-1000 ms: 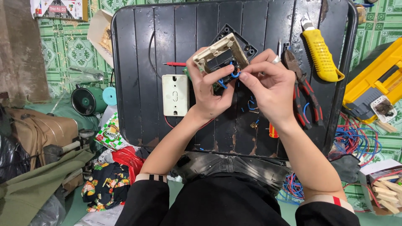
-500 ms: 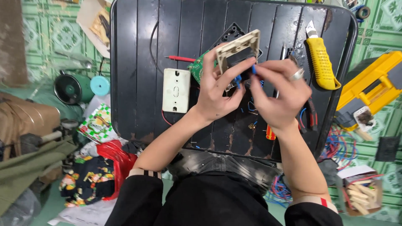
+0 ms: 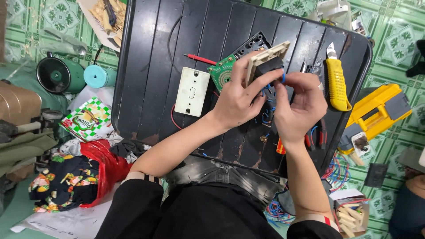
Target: The person uses a screwdriver to loosen and tighten screws on a white electrical switch while holding it in their left hand. They adjust blue wires inside the switch housing and repeatedly check the connections throughout the clip.
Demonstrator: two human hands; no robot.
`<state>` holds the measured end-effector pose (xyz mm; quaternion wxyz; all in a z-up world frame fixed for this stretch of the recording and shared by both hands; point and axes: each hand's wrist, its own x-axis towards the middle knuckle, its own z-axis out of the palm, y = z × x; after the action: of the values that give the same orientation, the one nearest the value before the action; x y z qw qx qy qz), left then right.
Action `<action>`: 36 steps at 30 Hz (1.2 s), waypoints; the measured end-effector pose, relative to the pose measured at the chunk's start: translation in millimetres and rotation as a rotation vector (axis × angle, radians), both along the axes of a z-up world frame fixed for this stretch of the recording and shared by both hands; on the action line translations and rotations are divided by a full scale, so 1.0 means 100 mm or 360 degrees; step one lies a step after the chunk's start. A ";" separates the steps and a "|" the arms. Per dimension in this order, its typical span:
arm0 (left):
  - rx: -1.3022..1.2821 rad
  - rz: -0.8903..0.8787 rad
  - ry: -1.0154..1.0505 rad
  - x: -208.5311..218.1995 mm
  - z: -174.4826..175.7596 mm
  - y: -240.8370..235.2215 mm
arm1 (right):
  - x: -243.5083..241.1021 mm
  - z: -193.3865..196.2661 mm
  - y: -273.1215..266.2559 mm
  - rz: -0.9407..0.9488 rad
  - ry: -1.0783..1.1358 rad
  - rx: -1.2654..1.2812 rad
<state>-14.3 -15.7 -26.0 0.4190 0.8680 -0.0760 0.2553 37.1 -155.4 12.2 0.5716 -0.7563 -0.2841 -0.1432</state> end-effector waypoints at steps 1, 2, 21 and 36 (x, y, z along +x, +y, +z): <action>-0.0009 0.0009 0.0023 -0.01 -0.01 0.00 | -0.03 0.00 0.02 -0.0027 0.0061 0.0054; -0.0017 0.0019 0.0043 0.00 -0.03 -0.01 | -0.04 -0.01 0.03 -0.0053 0.0119 0.0109; -0.0424 -0.0055 0.0180 0.04 0.08 0.00 | 0.02 -0.04 -0.08 0.0085 -0.0032 -0.0078; -0.0200 -0.0058 0.0135 0.04 0.04 0.00 | 0.02 -0.16 -0.13 0.0074 -0.0322 -0.0243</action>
<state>-10.0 -15.2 -21.8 0.4800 0.8486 -0.0579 0.2148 39.2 -168.3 -4.0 0.4839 -0.7725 -0.3680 -0.1835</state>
